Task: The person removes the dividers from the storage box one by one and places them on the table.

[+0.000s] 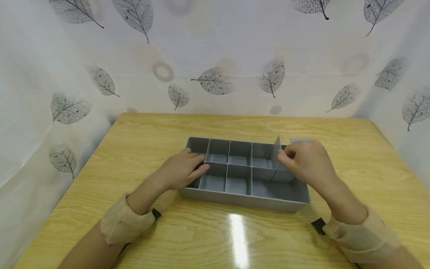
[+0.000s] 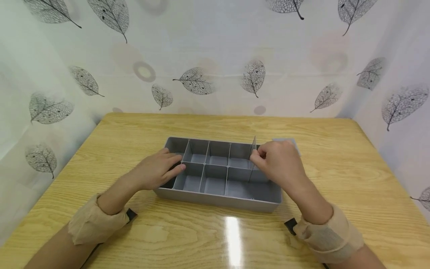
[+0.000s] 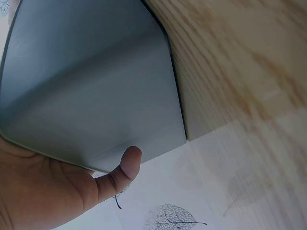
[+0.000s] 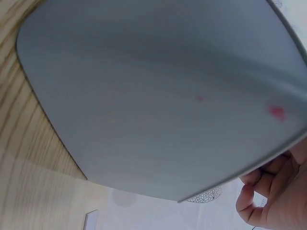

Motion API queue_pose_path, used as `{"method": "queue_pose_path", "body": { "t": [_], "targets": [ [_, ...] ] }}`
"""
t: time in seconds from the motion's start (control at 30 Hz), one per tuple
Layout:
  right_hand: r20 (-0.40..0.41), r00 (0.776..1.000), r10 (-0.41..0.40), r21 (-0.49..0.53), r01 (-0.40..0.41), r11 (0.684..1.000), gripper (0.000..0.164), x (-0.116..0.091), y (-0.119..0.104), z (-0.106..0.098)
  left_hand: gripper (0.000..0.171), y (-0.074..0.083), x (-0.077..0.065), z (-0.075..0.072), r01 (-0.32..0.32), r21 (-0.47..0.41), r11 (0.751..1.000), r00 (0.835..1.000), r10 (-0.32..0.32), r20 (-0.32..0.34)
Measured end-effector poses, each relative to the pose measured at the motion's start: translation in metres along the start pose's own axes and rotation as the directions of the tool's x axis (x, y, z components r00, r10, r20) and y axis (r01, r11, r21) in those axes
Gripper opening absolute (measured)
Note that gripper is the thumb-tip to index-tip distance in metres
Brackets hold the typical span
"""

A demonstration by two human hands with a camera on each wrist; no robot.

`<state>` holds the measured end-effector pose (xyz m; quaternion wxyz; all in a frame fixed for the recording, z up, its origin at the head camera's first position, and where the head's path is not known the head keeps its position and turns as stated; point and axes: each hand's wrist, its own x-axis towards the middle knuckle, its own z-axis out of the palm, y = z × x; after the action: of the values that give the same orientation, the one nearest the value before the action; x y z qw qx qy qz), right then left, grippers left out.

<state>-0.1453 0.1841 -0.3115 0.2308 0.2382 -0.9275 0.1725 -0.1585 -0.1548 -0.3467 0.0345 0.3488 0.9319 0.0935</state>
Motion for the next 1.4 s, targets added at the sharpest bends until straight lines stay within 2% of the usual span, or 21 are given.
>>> {"method": "queue_pose_path", "body": {
  "t": [0.43,1.0,1.4],
  "targets": [
    [-0.052,0.994,-0.092,-0.082,0.088,0.993,0.037,0.005,-0.006,-0.006,0.058,-0.002,0.001,0.0,0.004,0.01,1.0,1.0,-0.004,0.005],
    [-0.035,0.998,-0.045,-0.133,0.04,0.99,0.038,0.003,-0.008,-0.007,0.058,-0.002,0.002,0.001,0.006,0.014,1.0,1.0,-0.006,-0.002],
    [-0.079,0.994,-0.074,-0.211,0.056,0.976,0.036,0.005,-0.012,-0.011,0.059,0.0,0.0,0.001,0.001,0.034,0.999,1.0,-0.001,-0.01]
  ]
}}
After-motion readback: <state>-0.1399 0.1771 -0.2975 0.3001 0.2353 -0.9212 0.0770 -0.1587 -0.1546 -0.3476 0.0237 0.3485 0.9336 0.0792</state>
